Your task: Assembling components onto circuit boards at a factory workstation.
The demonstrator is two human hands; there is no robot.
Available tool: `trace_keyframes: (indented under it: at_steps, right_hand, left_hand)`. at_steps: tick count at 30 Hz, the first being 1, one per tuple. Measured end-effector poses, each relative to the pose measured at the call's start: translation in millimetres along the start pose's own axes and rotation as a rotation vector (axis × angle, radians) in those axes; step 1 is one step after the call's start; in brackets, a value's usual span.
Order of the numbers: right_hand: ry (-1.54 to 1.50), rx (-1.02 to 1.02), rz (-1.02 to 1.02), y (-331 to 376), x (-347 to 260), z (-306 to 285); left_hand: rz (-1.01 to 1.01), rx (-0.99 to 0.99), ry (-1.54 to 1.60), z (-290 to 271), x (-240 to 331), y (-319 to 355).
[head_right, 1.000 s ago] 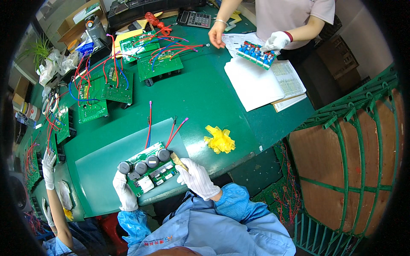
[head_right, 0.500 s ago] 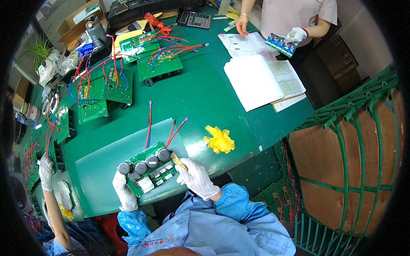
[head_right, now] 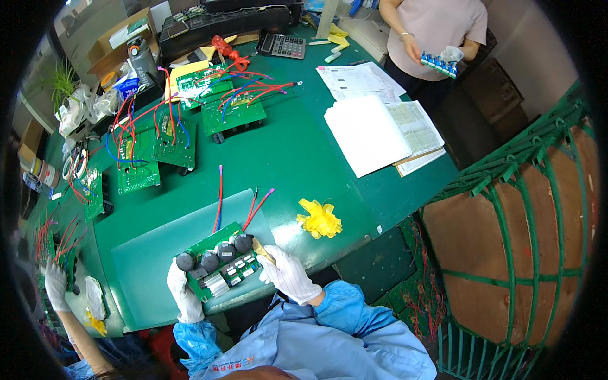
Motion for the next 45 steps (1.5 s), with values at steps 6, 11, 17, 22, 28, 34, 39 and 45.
trace_keyframes:
  at_steps: [6,11,17,22,28,34,39,45]
  right_hand:
    - [-0.026,-0.011,-0.018,0,1,0]
    - [-0.018,-0.013,-0.027,1,1,0]
    - [-0.022,-0.002,-0.008,3,1,1]
    - [-0.009,0.006,-0.046,6,4,2]
    - [-0.061,0.003,-0.069,7,9,2]
    - [-0.081,-0.001,-0.095,8,9,1]
    - [-0.071,-0.027,-0.055,8,4,0]
    - [-0.091,-0.021,-0.084,8,7,-1]
  left_hand:
    - [-0.037,0.09,-0.022,-1,-9,1]
    - [-0.006,0.079,-0.052,-11,-16,4]
    - [-0.077,-0.149,0.161,43,33,-12]
    - [-0.151,-0.044,0.417,25,18,-7]
    - [-0.201,-0.053,0.376,29,23,-8]
    - [-0.122,-0.116,0.485,26,21,-8]
    - [-0.137,0.043,0.493,-13,-15,0]
    - [-0.164,-0.074,0.505,20,17,-6]
Point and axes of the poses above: each hand's wrist, its own y-axis away from the middle knuckle, its own z-axis out of the palm, x = y × z, the point moved 4 cm from there along -y, towards the middle knuckle, and after that the axes turned 7 degrees about -x, right-handed, at the moved point
